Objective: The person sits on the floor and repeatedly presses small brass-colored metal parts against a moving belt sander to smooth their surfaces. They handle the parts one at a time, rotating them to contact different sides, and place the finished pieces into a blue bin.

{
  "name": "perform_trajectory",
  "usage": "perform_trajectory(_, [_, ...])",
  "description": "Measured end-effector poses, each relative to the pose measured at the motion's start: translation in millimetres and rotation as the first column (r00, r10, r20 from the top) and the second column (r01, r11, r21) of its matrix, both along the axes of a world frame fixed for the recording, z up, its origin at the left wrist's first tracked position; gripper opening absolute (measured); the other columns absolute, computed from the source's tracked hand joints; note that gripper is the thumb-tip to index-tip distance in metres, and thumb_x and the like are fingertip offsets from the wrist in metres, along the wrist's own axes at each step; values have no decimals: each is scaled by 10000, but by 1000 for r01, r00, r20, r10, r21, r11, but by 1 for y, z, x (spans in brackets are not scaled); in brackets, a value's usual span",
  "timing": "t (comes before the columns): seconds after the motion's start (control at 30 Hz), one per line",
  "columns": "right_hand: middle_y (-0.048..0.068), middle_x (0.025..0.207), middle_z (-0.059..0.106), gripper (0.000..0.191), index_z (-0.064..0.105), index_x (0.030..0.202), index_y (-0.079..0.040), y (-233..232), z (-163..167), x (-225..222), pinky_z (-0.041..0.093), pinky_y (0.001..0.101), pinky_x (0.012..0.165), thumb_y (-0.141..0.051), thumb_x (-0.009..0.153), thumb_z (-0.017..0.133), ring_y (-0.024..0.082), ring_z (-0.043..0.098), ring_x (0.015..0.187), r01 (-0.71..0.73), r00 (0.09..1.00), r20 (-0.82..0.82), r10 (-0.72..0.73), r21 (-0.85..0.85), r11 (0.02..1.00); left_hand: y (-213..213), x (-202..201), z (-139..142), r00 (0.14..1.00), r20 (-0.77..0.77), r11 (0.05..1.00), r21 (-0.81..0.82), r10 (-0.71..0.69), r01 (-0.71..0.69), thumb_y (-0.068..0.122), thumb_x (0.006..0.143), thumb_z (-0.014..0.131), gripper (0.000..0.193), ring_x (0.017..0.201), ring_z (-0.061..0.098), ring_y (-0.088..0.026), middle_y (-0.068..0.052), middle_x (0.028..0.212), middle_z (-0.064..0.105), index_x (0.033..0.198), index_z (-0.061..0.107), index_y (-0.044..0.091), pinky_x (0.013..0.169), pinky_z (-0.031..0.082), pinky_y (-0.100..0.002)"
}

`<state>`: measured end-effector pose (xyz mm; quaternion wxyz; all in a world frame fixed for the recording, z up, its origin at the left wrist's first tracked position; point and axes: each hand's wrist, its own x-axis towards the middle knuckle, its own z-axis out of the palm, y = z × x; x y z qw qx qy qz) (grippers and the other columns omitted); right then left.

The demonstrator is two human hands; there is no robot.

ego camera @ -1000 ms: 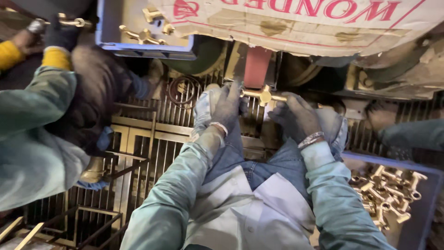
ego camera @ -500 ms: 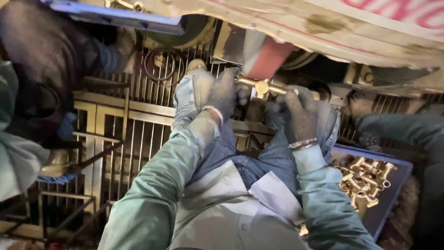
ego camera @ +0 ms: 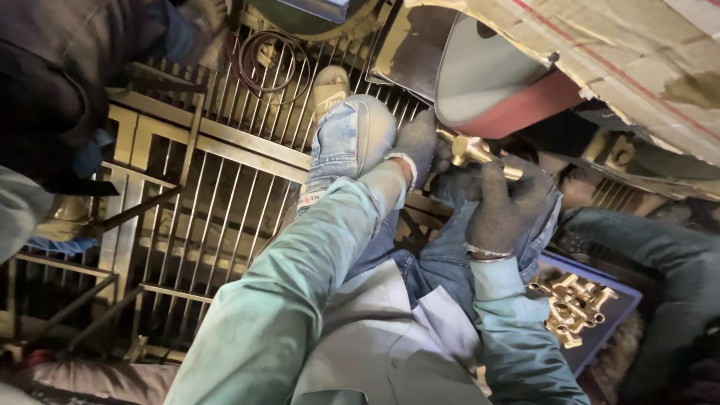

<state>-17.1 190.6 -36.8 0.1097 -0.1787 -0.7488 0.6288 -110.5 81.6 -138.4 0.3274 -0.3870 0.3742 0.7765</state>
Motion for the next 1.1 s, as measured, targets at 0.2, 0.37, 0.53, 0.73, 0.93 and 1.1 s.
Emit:
perform_trajectory(0.2, [112,958,667,273,575,1088,18,-28,21,-11,544,281,606,-89,918,760,144,646,703,20,1000,3,-21,53,998,7,-3,2,999,-32,993,-110,-43,39,434,999,395,479,488,576,-236,-108,655,613,900,651,42,398,458,-391])
perform_trajectory(0.37, [122,970,720,251,634,1089,31,-18,38,-11,562,291,640,-140,961,766,137,675,745,31,999,33,-38,204,979,0,3,23,988,-86,977,-181,-129,112,322,970,434,389,510,602,-264,-143,678,648,874,672,29,438,464,-403])
perform_trajectory(0.53, [108,835,695,272,644,1129,12,20,57,19,554,292,601,-246,1063,587,164,663,653,91,993,87,-76,-186,978,-59,40,80,934,-330,973,130,-140,191,380,991,503,271,607,601,-173,-71,774,645,1087,582,139,531,510,-339])
perform_trajectory(0.73, [101,829,714,307,600,1154,-33,9,21,3,475,290,486,-302,1057,487,187,679,616,-87,955,246,168,-306,948,-113,67,101,868,-481,992,-62,-124,107,271,989,661,292,709,608,-153,-53,871,618,1173,547,75,611,548,-335])
perform_trajectory(0.93, [124,858,721,330,586,1172,-5,8,-22,-18,585,327,597,-299,1062,484,229,713,649,-93,956,231,182,-348,933,-116,51,79,857,-505,995,-60,-100,80,272,1012,628,284,718,611,-171,-68,874,627,1168,551,48,639,547,-321])
perform_trajectory(1.1, [128,932,748,353,609,1187,4,14,-56,-36,621,357,679,-311,1071,498,244,744,721,-115,964,145,225,-533,838,-107,44,70,857,-503,994,-75,-110,83,219,1009,625,270,707,593,-152,-52,869,620,1189,510,53,628,541,-315])
